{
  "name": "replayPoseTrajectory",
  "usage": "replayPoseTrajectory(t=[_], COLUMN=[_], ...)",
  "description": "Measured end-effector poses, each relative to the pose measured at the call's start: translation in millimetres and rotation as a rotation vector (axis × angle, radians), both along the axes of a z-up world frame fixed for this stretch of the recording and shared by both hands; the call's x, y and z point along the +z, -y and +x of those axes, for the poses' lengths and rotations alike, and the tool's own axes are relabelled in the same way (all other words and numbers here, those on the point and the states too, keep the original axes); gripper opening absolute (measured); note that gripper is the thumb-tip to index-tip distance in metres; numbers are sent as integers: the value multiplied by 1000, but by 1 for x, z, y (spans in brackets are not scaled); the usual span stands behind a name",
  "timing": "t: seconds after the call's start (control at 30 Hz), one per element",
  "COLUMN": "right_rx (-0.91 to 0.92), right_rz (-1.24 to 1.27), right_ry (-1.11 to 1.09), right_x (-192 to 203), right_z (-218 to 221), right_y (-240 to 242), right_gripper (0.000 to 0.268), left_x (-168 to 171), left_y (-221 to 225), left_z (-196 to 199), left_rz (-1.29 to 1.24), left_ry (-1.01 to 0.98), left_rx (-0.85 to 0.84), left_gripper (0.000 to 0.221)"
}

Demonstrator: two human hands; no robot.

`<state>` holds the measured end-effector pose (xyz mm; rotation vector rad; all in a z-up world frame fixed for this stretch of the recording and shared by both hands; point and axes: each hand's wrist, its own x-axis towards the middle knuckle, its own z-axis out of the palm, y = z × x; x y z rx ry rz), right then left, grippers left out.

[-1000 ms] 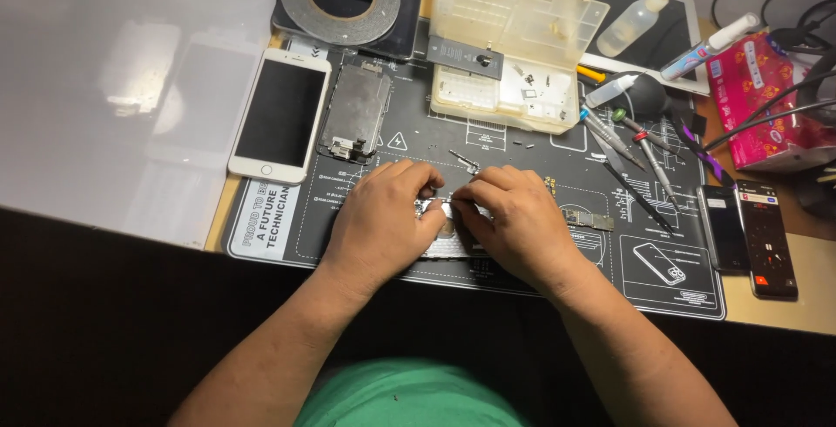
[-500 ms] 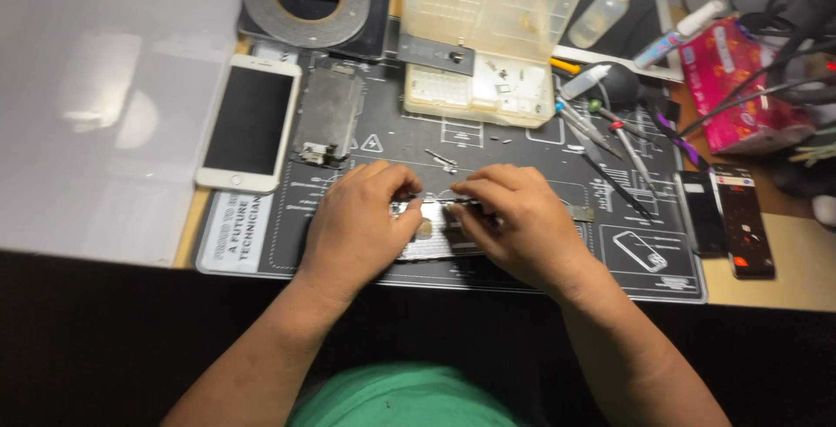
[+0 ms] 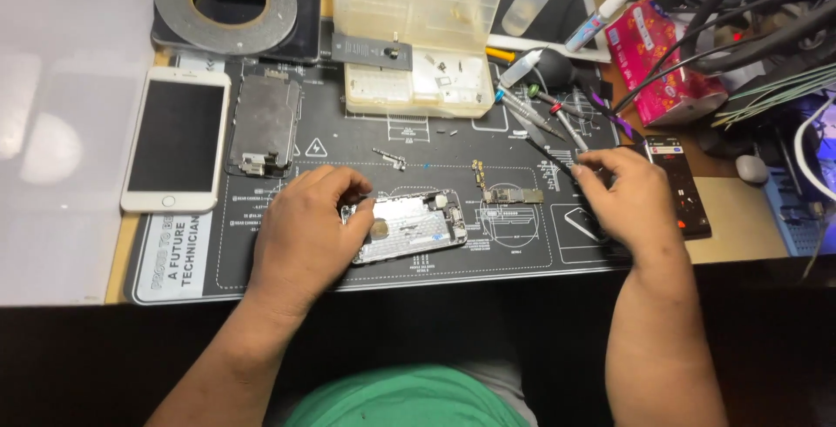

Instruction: Placing and aligning small internal components into a smartphone chassis using tweezers and a probe.

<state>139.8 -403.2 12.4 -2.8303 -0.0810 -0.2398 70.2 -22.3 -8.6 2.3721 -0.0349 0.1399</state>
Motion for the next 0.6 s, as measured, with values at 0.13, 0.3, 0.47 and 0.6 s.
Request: replayPoseTrajectory(t=[0.13,0.3,0.47,0.6], right_rx=[49,-57,-20,-1], right_rz=[-44,-226,-317,-297], right_ry=[102,-7,25,216], right_x=[-10,-8,-36,-37], right_z=[26,57,68,60], right_y=[17,12,23,25], right_gripper=[24,28,25,22], left_x=[0,4,4,2], left_y=[2,2,3,2], left_z=[-2,-2,-3,-4], left_rz=[-2,-2,-7,-15], left_ry=[-11,-24,-5,18], left_rx=[13,13,24,15], left_gripper=[9,10,9,11])
